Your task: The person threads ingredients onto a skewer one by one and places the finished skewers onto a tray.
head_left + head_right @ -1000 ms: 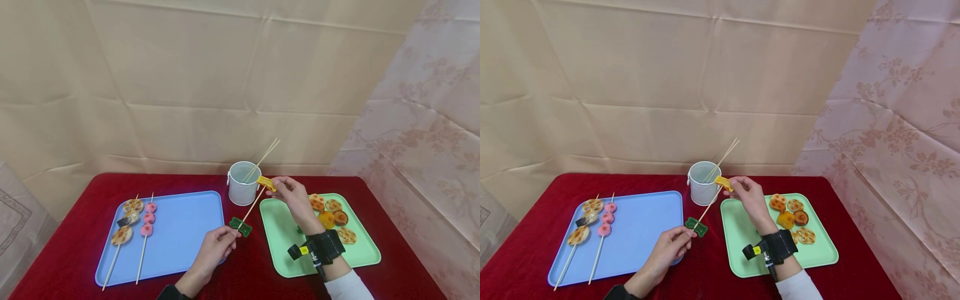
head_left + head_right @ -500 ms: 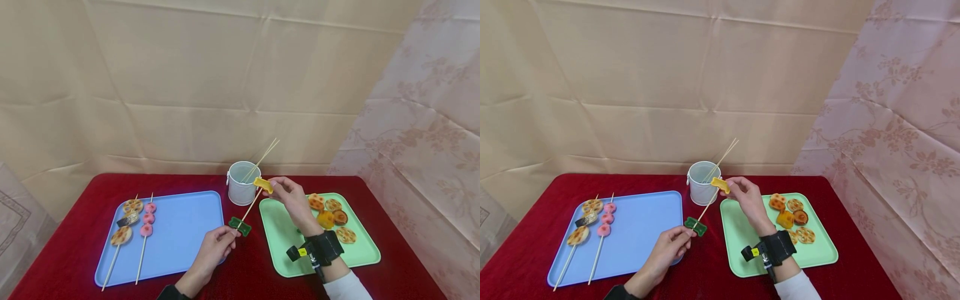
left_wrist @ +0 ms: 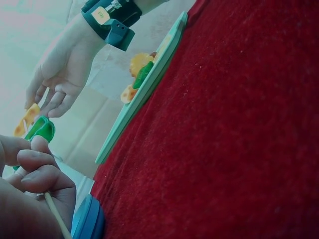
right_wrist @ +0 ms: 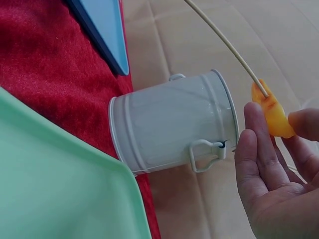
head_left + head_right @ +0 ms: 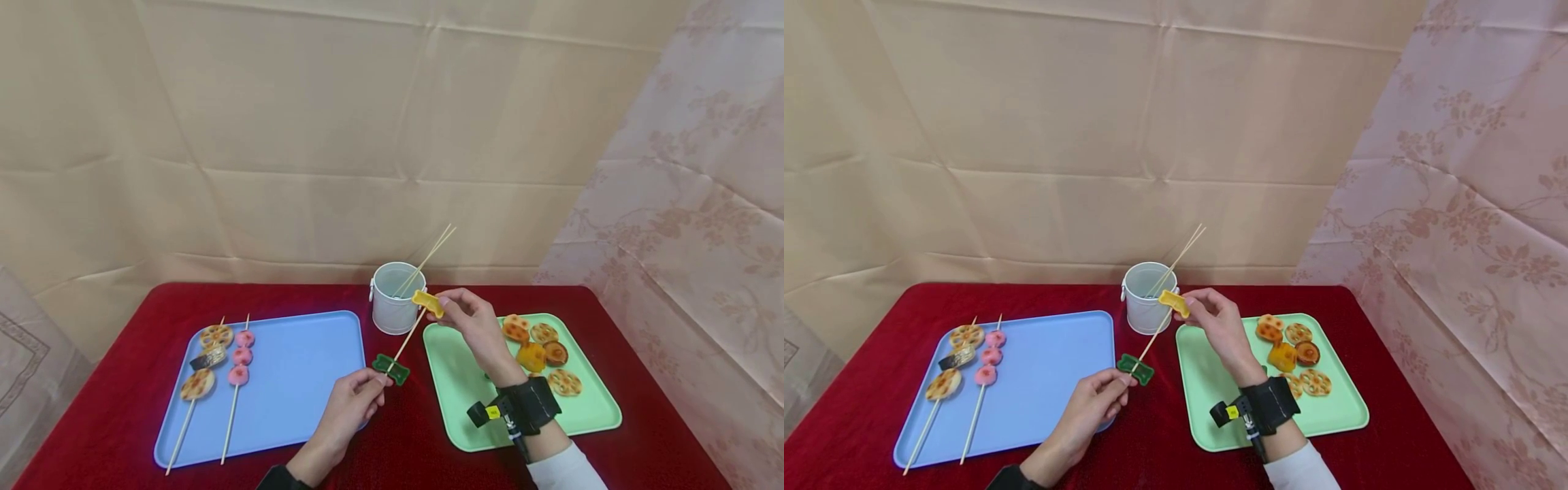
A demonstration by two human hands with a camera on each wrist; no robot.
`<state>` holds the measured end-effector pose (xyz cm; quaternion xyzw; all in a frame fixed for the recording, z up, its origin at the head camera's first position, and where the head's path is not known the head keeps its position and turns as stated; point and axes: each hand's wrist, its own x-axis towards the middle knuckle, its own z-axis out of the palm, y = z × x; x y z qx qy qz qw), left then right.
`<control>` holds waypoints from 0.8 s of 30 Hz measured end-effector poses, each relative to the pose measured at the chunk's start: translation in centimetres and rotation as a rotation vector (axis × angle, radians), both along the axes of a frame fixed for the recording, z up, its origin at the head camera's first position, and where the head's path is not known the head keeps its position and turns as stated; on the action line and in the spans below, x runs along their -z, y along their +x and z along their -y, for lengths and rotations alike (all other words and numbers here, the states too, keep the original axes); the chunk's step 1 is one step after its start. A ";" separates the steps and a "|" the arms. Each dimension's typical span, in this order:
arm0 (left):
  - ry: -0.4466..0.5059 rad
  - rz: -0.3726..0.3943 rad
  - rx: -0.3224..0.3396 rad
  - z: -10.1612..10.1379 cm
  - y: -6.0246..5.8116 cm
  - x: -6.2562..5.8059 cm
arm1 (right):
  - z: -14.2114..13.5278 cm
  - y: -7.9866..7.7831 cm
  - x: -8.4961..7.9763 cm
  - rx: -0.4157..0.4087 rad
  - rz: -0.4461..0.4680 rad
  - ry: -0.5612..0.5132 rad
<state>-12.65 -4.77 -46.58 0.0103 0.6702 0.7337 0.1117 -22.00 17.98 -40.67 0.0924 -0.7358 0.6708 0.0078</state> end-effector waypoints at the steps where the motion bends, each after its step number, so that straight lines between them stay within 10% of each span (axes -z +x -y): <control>1: 0.001 0.000 -0.001 0.0 0.0 0.0 | 0.0 0.0 0.0 0.002 -0.004 0.005; 24: 0.005 -0.019 -0.040 -0.8 -0.2 -0.3 | 1.2 0.0 0.3 -0.031 0.118 0.051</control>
